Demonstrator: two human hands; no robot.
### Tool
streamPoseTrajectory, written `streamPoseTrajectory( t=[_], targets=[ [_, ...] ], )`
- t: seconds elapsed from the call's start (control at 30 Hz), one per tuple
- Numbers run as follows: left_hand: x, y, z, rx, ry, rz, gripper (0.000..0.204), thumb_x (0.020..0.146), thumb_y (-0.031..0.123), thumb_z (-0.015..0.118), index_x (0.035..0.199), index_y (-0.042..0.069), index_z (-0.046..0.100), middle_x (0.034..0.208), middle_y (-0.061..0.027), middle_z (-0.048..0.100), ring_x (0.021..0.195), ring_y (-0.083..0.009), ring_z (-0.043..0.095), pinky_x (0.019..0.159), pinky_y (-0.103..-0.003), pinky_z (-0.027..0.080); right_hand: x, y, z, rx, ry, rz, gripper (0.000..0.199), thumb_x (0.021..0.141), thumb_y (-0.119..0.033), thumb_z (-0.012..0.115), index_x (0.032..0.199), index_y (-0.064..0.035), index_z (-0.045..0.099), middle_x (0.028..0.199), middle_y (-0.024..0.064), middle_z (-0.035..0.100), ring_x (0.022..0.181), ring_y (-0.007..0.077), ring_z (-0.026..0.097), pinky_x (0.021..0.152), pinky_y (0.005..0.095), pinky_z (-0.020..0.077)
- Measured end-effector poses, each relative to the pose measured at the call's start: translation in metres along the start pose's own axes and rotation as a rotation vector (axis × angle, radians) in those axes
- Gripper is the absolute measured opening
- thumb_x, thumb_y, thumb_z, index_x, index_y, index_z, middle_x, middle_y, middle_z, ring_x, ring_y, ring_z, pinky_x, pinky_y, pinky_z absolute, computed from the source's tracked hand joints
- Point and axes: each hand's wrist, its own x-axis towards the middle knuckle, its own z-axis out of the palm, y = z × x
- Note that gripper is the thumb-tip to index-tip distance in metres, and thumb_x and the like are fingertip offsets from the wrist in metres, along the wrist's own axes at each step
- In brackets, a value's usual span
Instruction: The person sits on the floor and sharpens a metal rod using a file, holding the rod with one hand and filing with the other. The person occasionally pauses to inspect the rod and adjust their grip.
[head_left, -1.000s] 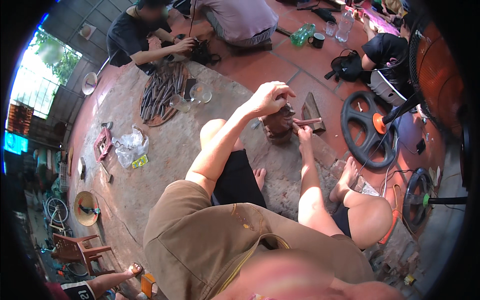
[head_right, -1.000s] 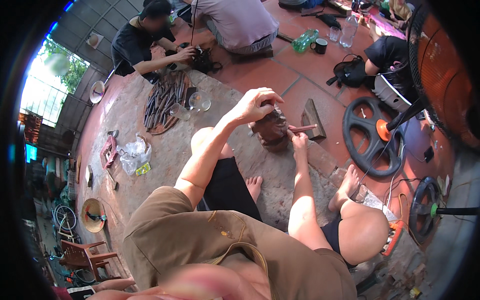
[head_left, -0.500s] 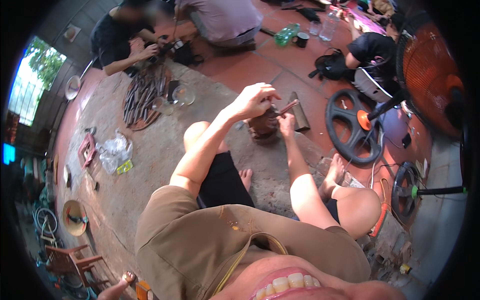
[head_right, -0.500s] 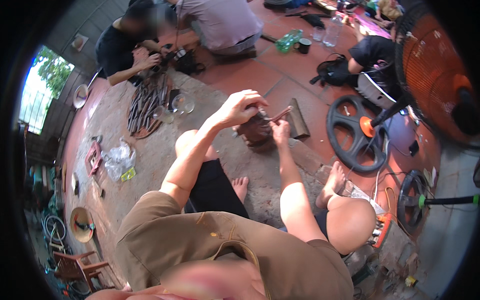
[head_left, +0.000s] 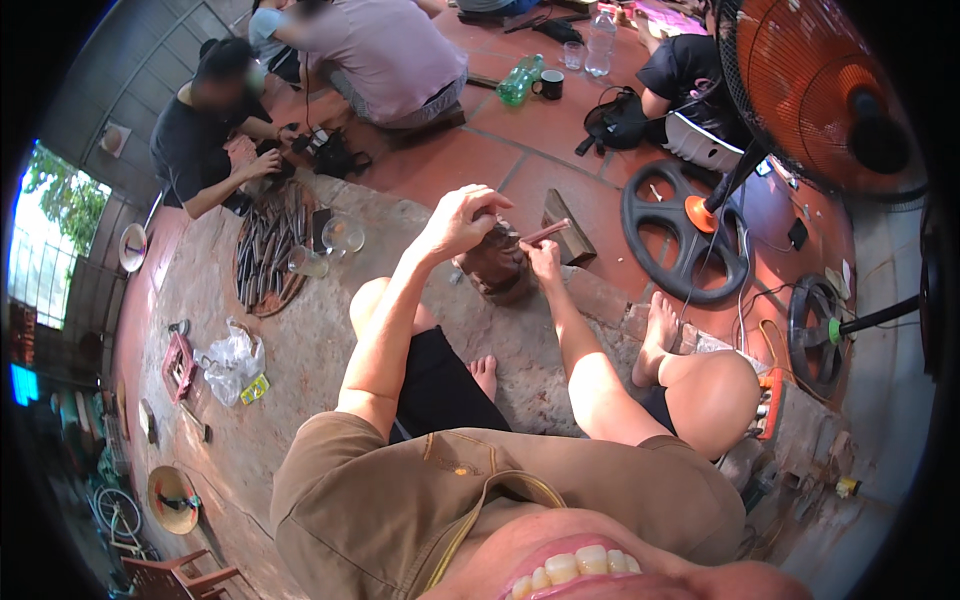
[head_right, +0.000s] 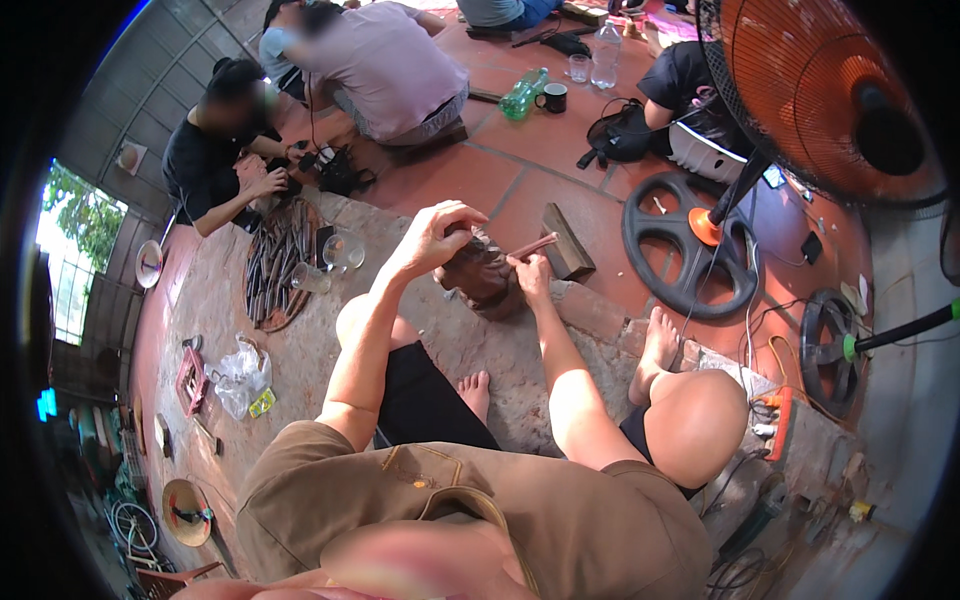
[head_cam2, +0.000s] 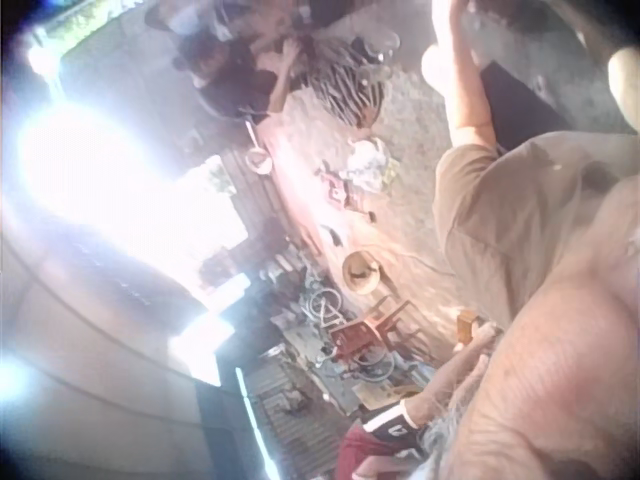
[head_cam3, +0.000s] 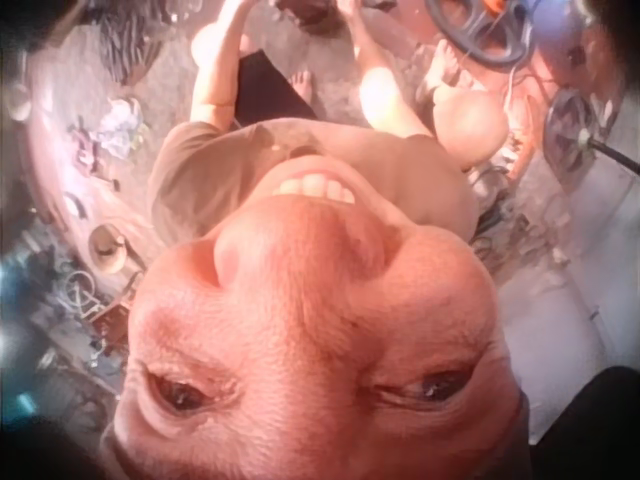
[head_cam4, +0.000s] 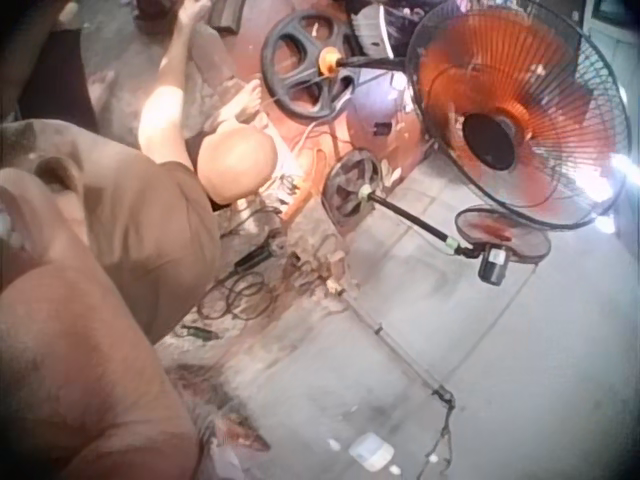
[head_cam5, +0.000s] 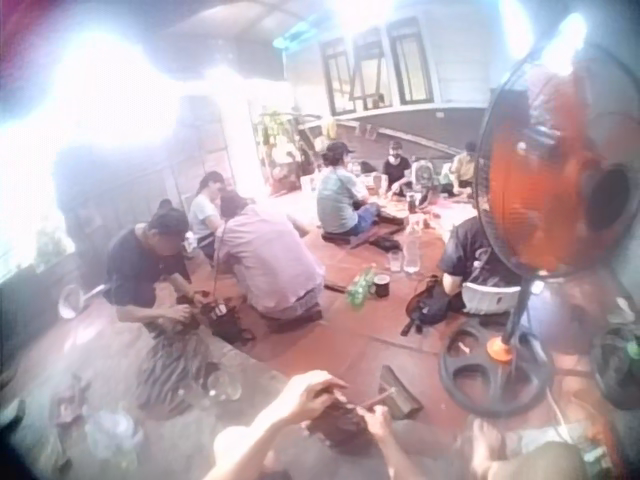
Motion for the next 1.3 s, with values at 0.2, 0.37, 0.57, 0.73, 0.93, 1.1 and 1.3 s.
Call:
streamPoseTrajectory(
  t=[0.2,0.37,0.57,0.73,0.93,1.1,1.3],
  targets=[
    [-0.006,-0.004,-0.001,0.043,0.022,0.026,0.027,0.071,0.001,0.06,0.096,0.004,0.067,0.079,-0.0081,0.061,0.076,-0.0235,0.06,0.071,-0.034,0.048,-0.025,-0.019,-0.002,0.205,-0.047,0.088,0.028,0.078,-0.015,0.074,0.092,0.0076,0.068,0.082,0.0117,0.07,0.076,0.0144,0.063,0.069,0.0323,0.049],
    [-0.014,-0.009,-0.004,0.062,0.044,0.036,0.025,0.071,0.001,0.059,0.094,0.005,0.067,0.081,-0.0087,0.062,0.078,-0.0258,0.06,0.073,-0.035,0.049,-0.017,-0.031,0.014,0.164,-0.077,-0.09,0.029,0.078,-0.021,0.074,0.085,0.0067,0.068,0.07,0.0071,0.065,0.06,0.0102,0.052,0.055,0.0319,0.0432],
    [-0.002,-0.01,0.007,0.027,0.144,0.149,0.021,0.072,0.001,0.059,0.091,0.005,0.066,0.081,-0.0095,0.062,0.08,-0.0282,0.061,0.076,-0.038,0.049,0.034,0.013,0.01,0.009,0.082,-0.317,0.026,0.077,-0.018,0.069,0.078,0.0077,0.065,0.061,0.0126,0.059,0.056,0.0164,0.048,0.055,0.0376,0.0438],
    [-0.014,-0.023,0.003,0.023,0.128,0.063,0.022,0.071,0.004,0.06,0.092,0.006,0.067,0.077,-0.0081,0.061,0.077,-0.0264,0.06,0.073,-0.038,0.048,0.011,0.013,0.028,0.37,-0.079,-0.076,0.015,0.075,-0.007,0.061,0.071,0.0074,0.06,0.061,0.0013,0.055,0.055,0.0111,0.045,0.049,0.0326,0.0384],
    [-0.015,-0.019,0.003,0.018,0.113,0.056,0.022,0.071,0.004,0.06,0.092,0.005,0.067,0.076,-0.008,0.061,0.077,-0.0266,0.061,0.073,-0.038,0.048,-0.004,0.009,0.004,0.352,-0.101,0.074,0.014,0.081,-0.007,0.071,0.083,0.0056,0.064,0.071,0.001,0.06,0.061,0.0089,0.052,0.054,0.0271,0.0407],
    [-0.008,-0.017,0.008,-0.016,0.103,0.043,0.022,0.071,0.005,0.06,0.092,0.005,0.067,0.076,-0.0084,0.061,0.077,-0.0267,0.061,0.072,-0.038,0.049,-0.004,0.015,-0.001,0.371,-0.099,0.043,0.012,0.084,-0.003,0.07,0.091,0.0058,0.064,0.083,0.0041,0.064,0.067,0.0098,0.055,0.058,0.0263,0.044],
    [-0.013,-0.018,0.005,-0.001,0.122,0.03,0.022,0.071,0.005,0.06,0.092,0.006,0.067,0.077,-0.009,0.062,0.077,-0.027,0.061,0.071,-0.038,0.049,-0.004,0.001,0.014,0.256,-0.064,-0.082,0.008,0.083,-0.003,0.064,0.085,0.0044,0.062,0.077,0.0041,0.061,0.066,0.0101,0.051,0.06,0.0271,0.0444]
  ],
)
